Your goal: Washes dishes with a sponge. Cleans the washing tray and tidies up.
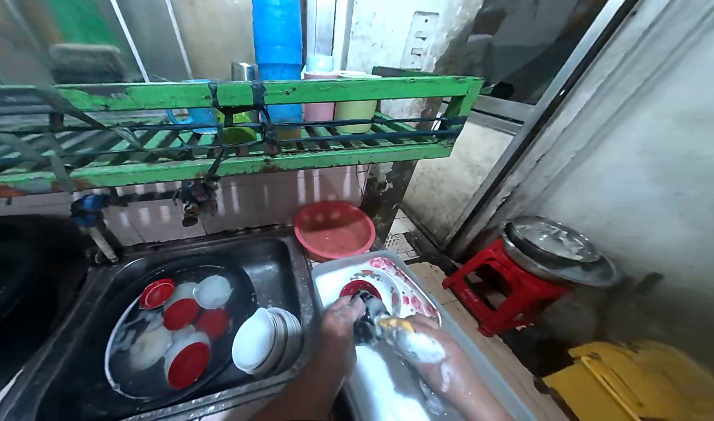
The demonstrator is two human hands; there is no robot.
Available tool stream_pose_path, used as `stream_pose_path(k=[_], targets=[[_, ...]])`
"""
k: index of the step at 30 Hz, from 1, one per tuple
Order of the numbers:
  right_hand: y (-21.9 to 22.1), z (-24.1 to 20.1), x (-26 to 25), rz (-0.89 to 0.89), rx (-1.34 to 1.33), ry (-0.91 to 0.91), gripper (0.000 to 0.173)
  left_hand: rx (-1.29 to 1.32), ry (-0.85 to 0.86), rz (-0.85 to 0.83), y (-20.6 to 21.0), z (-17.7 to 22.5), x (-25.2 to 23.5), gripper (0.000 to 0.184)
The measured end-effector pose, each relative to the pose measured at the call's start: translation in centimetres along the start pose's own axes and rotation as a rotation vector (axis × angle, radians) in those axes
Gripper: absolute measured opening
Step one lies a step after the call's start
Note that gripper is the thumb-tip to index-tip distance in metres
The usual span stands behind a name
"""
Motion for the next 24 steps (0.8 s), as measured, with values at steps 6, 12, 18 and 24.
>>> stream_pose_path(k=[6,12,18,24], targets=[[-0.8,0.7,-0.9,-0.020,0.047,0.307,0.035,-0.069,0.010,-0.093,0.6,-0.1,0.0,0.037],[1.0,-1.3,0.9,-0.121,0.078,-0.076,0.035,-0.050,-0.093,-0.042,-0.6,-0.3,0.0,0.032],[-4.1,4.0,-0.6,0.047,-0.279,0.596,0.046,-0.812,0.383,-0.479,1.4,1.4,1.6,0.028],[-1.7,2.7,-1.3,-0.219,-0.050,0.613,0.047,-0.724,0.347,-0.519,3.0,3.9,1.2,0.022]])
Point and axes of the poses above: each hand's wrist, its own x-axis away from the middle knuckle, its own y-axis out of the palm, z = x × y, the point moved 6 cm from there along -x, towards the middle knuckle, and after that the axes turned 4 degrees about -z, right-handed, at the moved point
